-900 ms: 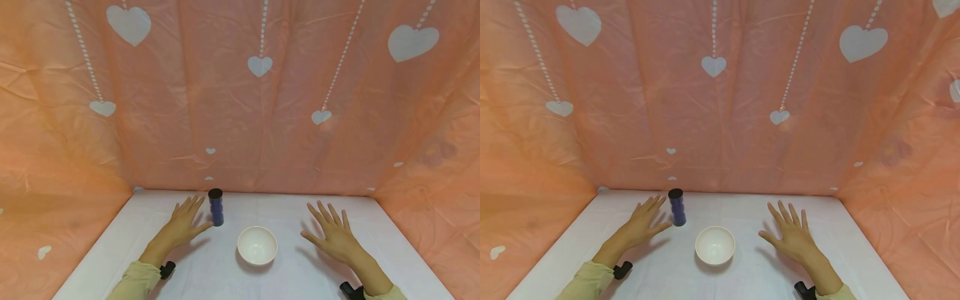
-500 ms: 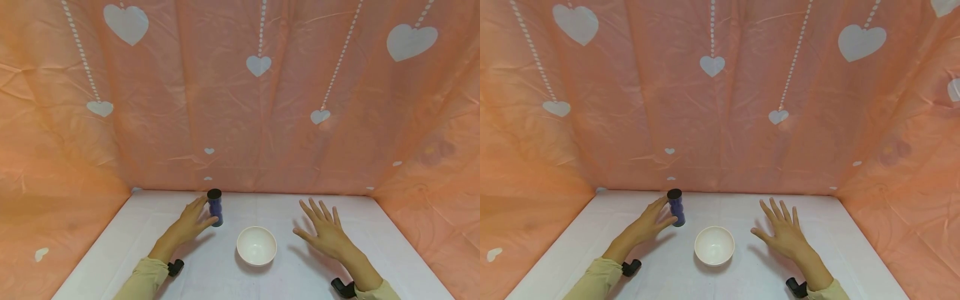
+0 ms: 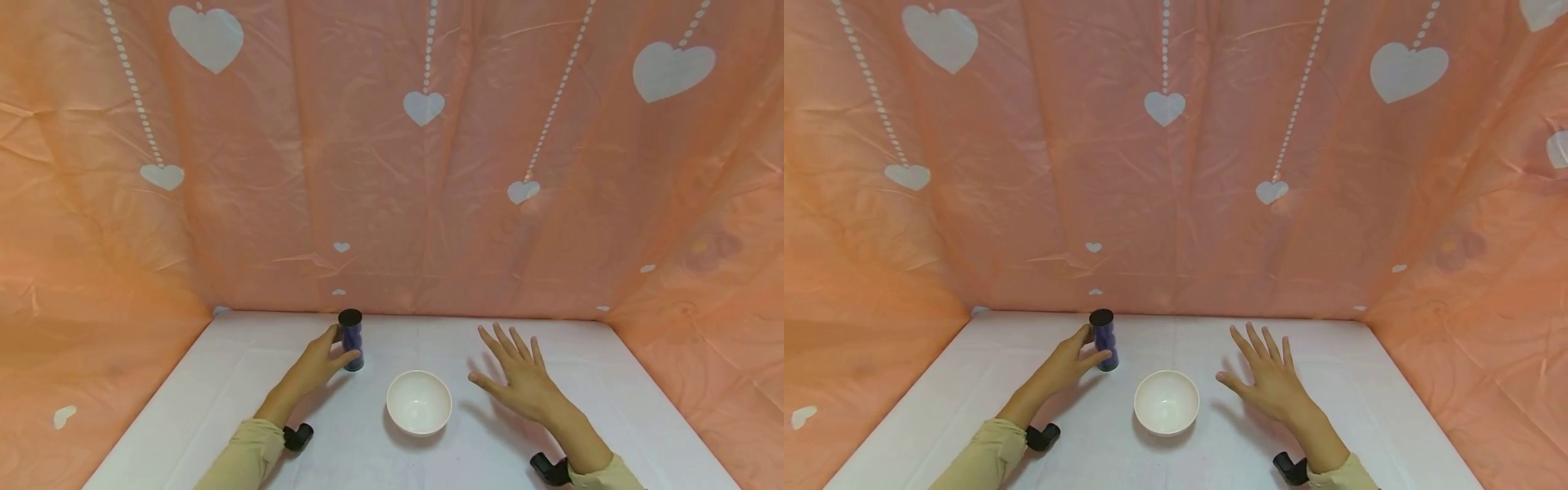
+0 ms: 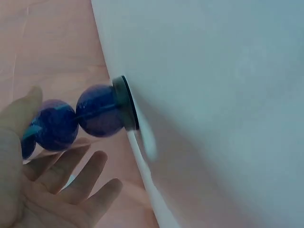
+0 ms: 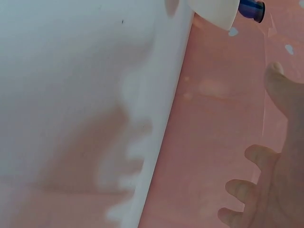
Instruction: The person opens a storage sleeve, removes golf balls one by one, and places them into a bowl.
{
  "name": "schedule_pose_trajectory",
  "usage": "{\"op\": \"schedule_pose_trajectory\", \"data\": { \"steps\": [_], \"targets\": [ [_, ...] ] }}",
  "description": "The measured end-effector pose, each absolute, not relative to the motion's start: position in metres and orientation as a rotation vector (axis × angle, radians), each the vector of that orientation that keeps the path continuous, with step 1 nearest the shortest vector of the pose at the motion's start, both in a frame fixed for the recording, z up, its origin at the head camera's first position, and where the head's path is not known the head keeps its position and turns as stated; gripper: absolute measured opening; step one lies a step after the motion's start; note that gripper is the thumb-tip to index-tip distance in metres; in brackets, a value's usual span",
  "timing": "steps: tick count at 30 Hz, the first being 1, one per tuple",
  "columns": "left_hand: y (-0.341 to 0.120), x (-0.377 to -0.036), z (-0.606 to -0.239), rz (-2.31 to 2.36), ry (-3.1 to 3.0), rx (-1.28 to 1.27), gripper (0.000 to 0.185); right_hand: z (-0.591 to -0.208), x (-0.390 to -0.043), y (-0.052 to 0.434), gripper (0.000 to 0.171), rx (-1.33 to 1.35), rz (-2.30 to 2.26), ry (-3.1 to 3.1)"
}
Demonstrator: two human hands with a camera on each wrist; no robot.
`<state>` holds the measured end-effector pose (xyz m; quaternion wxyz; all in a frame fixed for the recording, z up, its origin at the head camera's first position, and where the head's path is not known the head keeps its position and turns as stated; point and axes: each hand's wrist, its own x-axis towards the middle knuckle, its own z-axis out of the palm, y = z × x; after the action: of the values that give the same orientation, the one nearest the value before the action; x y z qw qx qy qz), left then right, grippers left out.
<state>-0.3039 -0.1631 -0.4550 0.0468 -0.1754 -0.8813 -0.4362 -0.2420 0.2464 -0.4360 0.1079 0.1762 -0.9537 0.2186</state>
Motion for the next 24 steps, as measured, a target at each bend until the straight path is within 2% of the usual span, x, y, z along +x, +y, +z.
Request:
{"op": "schedule_pose_trajectory", "data": {
  "steps": [5, 13, 24],
  "targets": [
    [-0.157, -0.304, -0.456, -1.409, -2.661, -0.495, 0.061, -0.437, -0.243, 0.240, 0.088, 0.533, 0.657, -2.801],
    [-0.148, -0.304, -0.454, -1.373, -2.620, -0.452, 0.043, -0.435, -0.247, 0.229, 0.090, 0.557, 0.679, -2.786],
    [-0.136, -0.299, -0.454, -1.282, -2.600, -0.497, 0.044, -0.433, -0.249, 0.212, 0.090, 0.613, 0.692, -2.769]
  ]
}}
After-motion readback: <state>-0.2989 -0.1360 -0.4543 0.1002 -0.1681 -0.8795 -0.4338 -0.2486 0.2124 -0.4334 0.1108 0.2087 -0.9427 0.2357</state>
